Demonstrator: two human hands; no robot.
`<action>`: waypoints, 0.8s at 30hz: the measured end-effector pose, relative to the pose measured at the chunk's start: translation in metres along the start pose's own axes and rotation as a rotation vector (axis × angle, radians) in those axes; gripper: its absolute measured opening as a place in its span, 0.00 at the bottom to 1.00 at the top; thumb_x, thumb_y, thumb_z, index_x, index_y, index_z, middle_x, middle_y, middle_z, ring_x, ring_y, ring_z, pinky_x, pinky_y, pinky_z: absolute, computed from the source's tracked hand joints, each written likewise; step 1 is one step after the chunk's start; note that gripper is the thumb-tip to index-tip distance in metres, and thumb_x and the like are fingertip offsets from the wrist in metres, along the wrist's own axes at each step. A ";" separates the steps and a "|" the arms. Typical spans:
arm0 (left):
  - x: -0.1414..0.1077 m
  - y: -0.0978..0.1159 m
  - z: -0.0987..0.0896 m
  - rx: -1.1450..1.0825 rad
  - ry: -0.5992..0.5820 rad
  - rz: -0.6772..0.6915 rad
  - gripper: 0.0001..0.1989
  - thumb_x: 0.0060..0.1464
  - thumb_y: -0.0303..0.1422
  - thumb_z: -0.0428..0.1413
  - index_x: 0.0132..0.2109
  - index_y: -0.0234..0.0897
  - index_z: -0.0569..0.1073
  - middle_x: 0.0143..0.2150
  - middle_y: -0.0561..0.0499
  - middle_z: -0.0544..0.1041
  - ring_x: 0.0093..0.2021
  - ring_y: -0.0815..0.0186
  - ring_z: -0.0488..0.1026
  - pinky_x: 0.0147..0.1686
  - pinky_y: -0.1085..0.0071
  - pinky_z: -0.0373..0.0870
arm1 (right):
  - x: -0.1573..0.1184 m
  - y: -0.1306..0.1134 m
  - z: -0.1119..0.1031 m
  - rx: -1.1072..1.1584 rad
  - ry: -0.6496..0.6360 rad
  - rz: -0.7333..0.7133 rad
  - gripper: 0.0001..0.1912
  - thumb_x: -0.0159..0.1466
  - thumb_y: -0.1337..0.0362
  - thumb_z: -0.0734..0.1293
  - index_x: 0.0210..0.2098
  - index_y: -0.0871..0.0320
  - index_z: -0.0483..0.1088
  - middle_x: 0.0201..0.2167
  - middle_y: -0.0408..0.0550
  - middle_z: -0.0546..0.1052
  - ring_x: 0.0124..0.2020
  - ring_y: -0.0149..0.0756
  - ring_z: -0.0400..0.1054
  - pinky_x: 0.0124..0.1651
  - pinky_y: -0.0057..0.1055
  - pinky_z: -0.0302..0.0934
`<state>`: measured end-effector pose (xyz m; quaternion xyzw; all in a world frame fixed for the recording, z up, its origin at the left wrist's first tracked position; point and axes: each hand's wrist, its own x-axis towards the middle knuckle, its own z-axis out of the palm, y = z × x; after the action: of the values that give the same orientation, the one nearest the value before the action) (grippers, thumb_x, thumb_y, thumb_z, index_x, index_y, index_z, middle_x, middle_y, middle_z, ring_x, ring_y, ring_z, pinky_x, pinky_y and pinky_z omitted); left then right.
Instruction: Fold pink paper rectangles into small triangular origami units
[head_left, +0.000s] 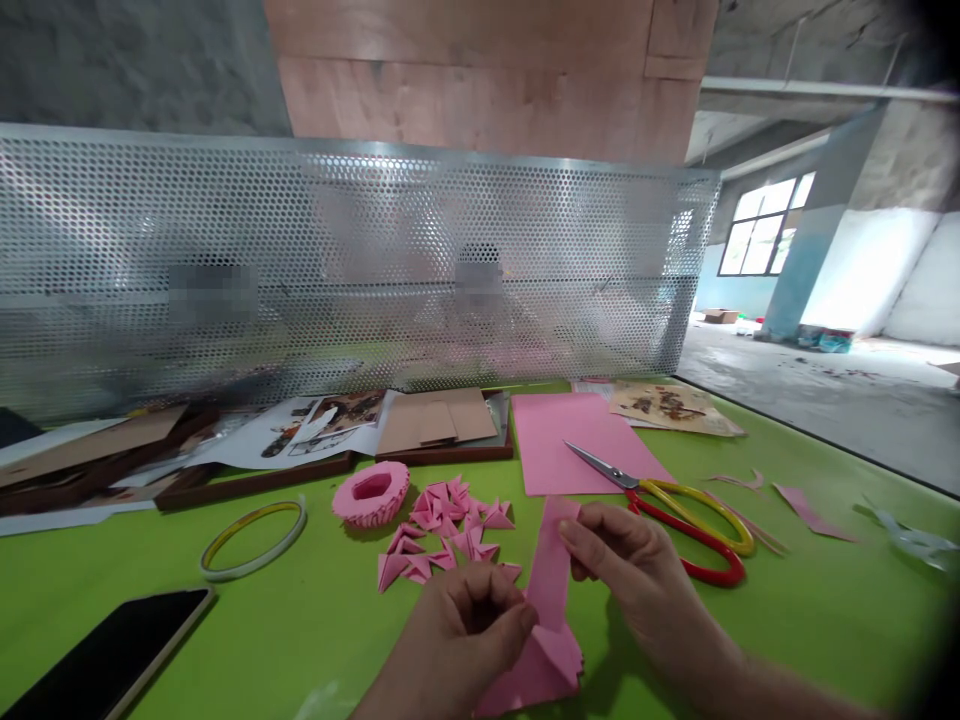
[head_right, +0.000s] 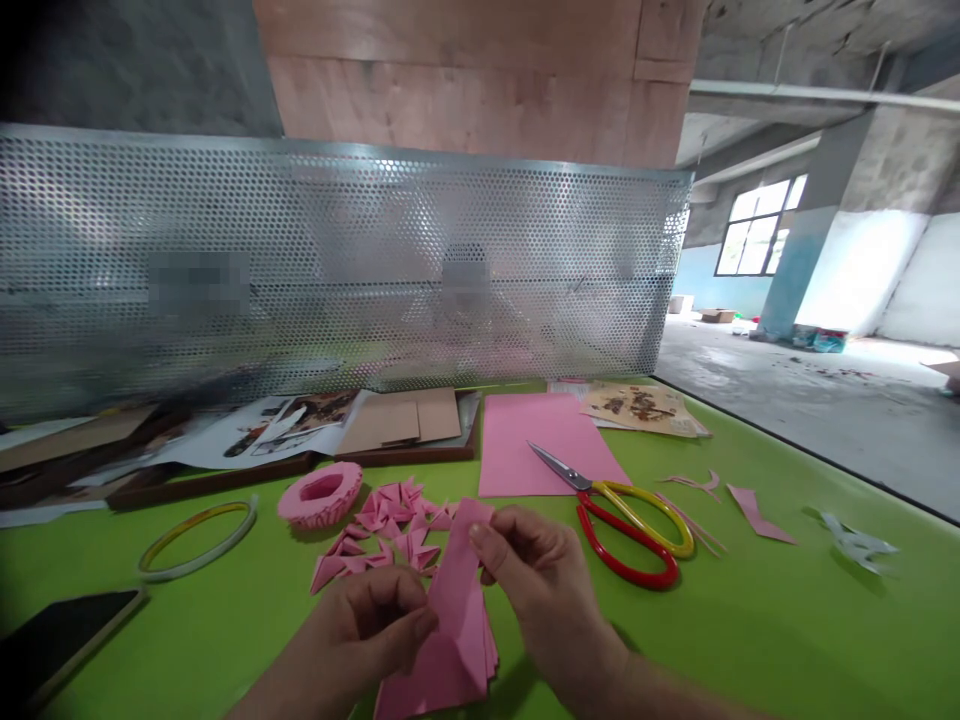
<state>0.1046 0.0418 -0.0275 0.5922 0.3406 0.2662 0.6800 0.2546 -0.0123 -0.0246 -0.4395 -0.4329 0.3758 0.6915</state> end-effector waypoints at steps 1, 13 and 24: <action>-0.001 -0.001 0.001 0.011 -0.003 0.003 0.09 0.41 0.32 0.62 0.20 0.34 0.71 0.16 0.59 0.67 0.18 0.75 0.57 0.20 0.76 0.52 | 0.002 -0.002 -0.002 0.008 0.023 -0.012 0.12 0.53 0.60 0.72 0.19 0.59 0.71 0.17 0.39 0.69 0.21 0.27 0.58 0.25 0.22 0.57; -0.001 0.003 -0.001 -0.037 -0.012 0.061 0.11 0.40 0.38 0.64 0.27 0.34 0.74 0.25 0.53 0.71 0.28 0.66 0.67 0.31 0.71 0.62 | -0.006 0.008 0.001 -0.161 -0.243 0.112 0.20 0.54 0.51 0.68 0.17 0.60 0.63 0.14 0.37 0.60 0.18 0.26 0.54 0.22 0.24 0.51; 0.005 -0.007 -0.006 0.056 -0.024 0.157 0.18 0.41 0.46 0.61 0.22 0.34 0.70 0.18 0.58 0.65 0.20 0.72 0.60 0.24 0.74 0.57 | -0.008 0.042 0.001 -0.158 -0.259 0.167 0.25 0.50 0.43 0.67 0.17 0.58 0.58 0.12 0.36 0.58 0.13 0.22 0.50 0.15 0.21 0.46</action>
<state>0.1024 0.0483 -0.0355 0.6391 0.2922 0.3020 0.6441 0.2454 -0.0053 -0.0653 -0.4750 -0.5086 0.4502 0.5595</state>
